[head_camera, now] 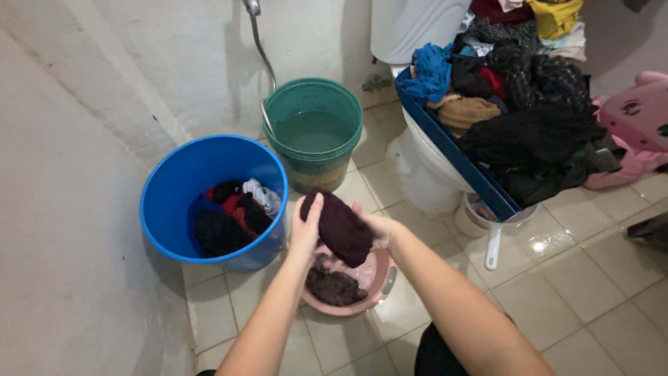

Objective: The person washes clothing by hand in a pink basin, wringing out each piece of laundry and moving it between plastic buckets.

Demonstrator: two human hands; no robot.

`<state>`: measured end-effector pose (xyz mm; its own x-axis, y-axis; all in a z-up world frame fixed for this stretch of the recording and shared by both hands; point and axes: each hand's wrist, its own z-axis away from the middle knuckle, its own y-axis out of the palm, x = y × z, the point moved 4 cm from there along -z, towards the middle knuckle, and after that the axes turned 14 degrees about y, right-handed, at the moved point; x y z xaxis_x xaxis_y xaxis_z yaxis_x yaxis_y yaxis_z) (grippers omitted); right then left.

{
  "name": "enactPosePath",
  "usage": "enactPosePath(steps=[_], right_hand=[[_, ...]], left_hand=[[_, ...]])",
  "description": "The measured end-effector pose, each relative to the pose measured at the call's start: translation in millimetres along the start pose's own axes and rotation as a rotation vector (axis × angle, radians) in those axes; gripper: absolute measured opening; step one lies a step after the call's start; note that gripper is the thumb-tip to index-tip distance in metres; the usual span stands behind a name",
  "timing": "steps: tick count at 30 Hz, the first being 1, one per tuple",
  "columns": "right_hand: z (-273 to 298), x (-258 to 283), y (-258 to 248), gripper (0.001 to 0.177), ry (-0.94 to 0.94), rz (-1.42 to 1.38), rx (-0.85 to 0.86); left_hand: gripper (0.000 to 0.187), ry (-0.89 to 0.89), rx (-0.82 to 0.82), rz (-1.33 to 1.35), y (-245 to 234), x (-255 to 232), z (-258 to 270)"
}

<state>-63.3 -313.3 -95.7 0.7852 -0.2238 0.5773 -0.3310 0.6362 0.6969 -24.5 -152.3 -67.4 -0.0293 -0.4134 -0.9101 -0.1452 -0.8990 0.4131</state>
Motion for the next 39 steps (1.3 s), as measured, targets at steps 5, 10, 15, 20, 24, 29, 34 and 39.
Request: enactPosePath(steps=[5, 10, 15, 20, 24, 29, 34, 39], right_hand=[[14.8, 19.3, 31.1, 0.065, -0.197, 0.302, -0.095], [10.5, 9.8, 41.6, 0.065, -0.181, -0.06, -0.013], [11.6, 22.0, 70.9, 0.071, -0.241, 0.001, 0.114], [12.1, 35.9, 99.0, 0.067, -0.159, 0.393, -0.286], [4.1, 34.0, 108.1, 0.053, -0.27, 0.848, -0.659], [-10.3, 25.3, 105.8, 0.039, -0.237, 1.324, -1.14], [-13.8, 23.3, 93.6, 0.037, -0.17, 1.323, -1.176], [4.0, 46.3, 34.8, 0.043, -0.123, 0.628, -0.671]], left_hand=[[0.049, 0.194, 0.105, -0.071, -13.3, -12.1, -15.9], [0.072, 0.136, 0.39, 0.61, 1.5, -54.4, 8.4], [0.04, 0.098, 0.286, 0.376, 19.8, -76.0, 3.7], [0.018, 0.142, 0.116, 0.096, 10.3, -57.7, -4.6], [0.016, 0.293, 0.054, -0.122, -2.4, -31.3, -16.2], [0.014, 0.458, -0.016, -0.389, -18.7, -10.0, -19.9], [0.015, 0.527, 0.03, -0.677, -24.2, -2.9, -28.0], [0.077, 0.472, 0.393, -0.132, -11.3, -53.6, -19.3]])
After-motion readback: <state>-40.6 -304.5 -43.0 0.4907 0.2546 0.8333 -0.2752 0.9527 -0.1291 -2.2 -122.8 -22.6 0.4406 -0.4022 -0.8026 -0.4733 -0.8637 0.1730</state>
